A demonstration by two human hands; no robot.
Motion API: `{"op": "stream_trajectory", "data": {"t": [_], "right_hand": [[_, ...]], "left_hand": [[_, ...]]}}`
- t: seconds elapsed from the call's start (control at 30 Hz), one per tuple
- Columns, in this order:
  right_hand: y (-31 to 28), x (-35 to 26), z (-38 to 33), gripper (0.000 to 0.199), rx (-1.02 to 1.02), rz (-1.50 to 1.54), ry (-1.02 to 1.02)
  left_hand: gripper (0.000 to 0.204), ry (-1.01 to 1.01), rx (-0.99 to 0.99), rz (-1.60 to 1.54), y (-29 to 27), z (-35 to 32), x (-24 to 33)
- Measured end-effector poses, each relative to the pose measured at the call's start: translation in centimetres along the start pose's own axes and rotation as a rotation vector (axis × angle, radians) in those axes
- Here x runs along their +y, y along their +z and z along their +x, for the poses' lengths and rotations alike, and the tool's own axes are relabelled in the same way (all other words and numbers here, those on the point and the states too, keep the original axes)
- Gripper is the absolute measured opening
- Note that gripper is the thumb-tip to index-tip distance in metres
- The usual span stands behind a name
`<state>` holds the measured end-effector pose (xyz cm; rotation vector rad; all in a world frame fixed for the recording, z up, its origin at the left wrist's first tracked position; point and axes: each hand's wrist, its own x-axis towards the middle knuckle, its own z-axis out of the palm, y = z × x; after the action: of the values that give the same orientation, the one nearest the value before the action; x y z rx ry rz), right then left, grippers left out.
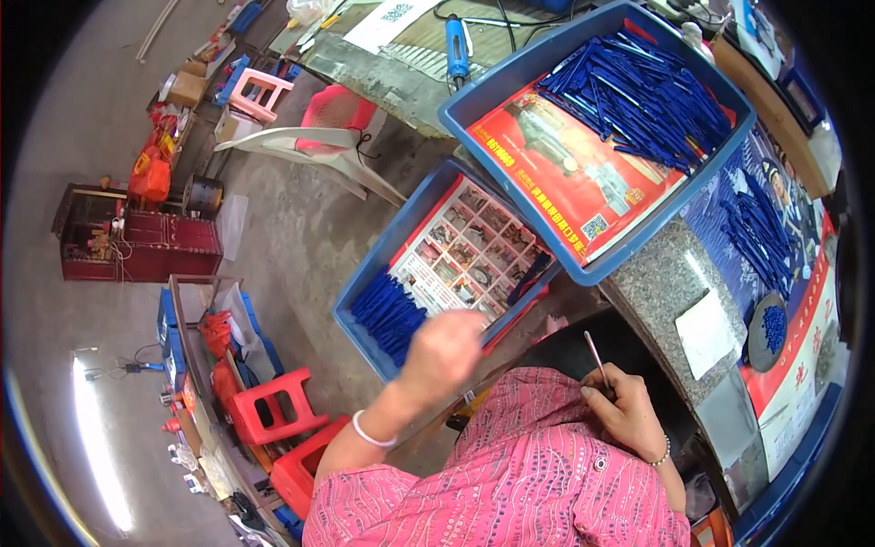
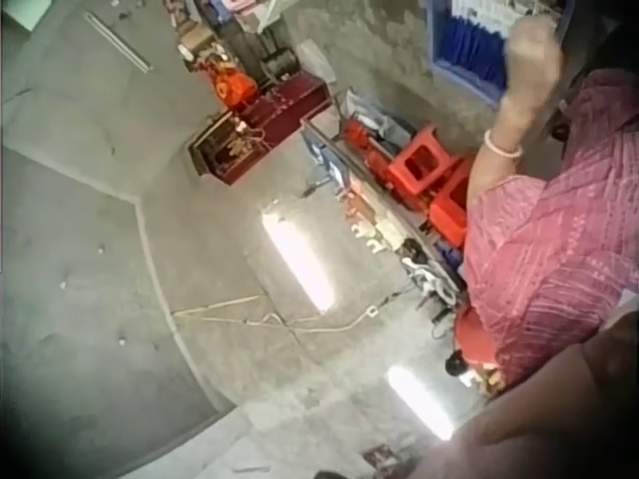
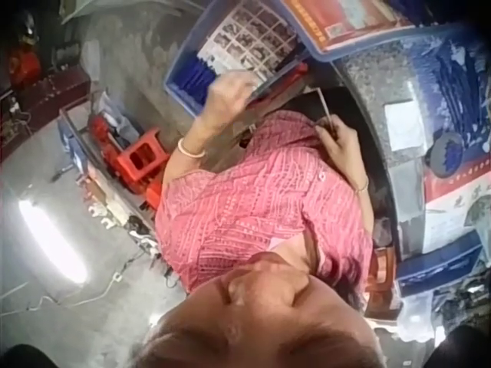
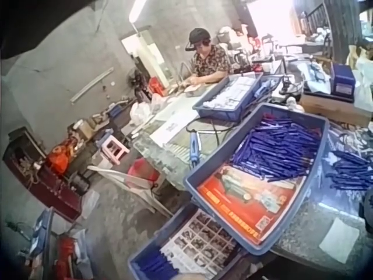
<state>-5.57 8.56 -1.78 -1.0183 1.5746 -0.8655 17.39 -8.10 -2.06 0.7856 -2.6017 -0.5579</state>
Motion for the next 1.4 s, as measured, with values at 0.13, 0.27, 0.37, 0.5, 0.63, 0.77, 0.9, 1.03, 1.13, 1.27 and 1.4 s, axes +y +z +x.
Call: {"op": "stream_trajectory", "data": {"t": [0.13,0.27,0.37,0.5,0.63,0.77,0.9,1.03,1.13,1.27,1.4], "right_hand": [[-0.7,0.2,0.0,0.015,0.016,0.075,0.033],[-1.4,-1.1,-1.2,0.014,0.095,0.032,0.023],[-2.5,0.2,-3.0,0.012,0.223,0.08,0.048],[-5.0,1.5,-6.2,0.011,0.35,0.153,0.113],[-6.1,3.3,-9.5,0.012,0.514,0.327,0.186],[-7.5,5.0,-11.4,0.01,0.632,0.275,0.1],[-8.4,6.1,-12.4,0.007,0.811,0.491,0.145],[-8.7,7.3,-13.3,0.007,0.866,0.546,0.154],[-8.4,8.6,-13.2,0.009,0.894,0.549,0.129],[-8.4,9.4,-13.2,0.011,0.917,0.579,0.065],[-8.4,10.1,-13.6,0.011,0.902,0.553,0.061]], "left_hand": [[0.029,0.59,0.047,-0.536,-0.8,6.9,10.8],[0.041,1.007,-0.395,-1.341,-2.6,11.1,19.8],[0.035,1.1,-0.596,-1.577,-2.6,11.9,23.1],[0.036,1.354,-1.151,-1.233,-4.3,17.4,24.9],[0.034,1.567,-1.12,-0.844,-4.1,19.1,24.7],[0.03,1.226,-0.49,-1.206,-2.3,18.4,23.1],[0.016,0.555,-0.409,-0.658,3.1,20.7,21.3],[0.019,0.392,-0.293,-0.469,12.8,25.5,19.7],[0.017,0.431,-0.244,-0.287,17.9,27.3,17.2],[0.015,0.467,-0.242,-0.114,20.4,28.1,17.1],[0.018,0.526,-0.276,0.036,20.4,28.3,18.1]]}}
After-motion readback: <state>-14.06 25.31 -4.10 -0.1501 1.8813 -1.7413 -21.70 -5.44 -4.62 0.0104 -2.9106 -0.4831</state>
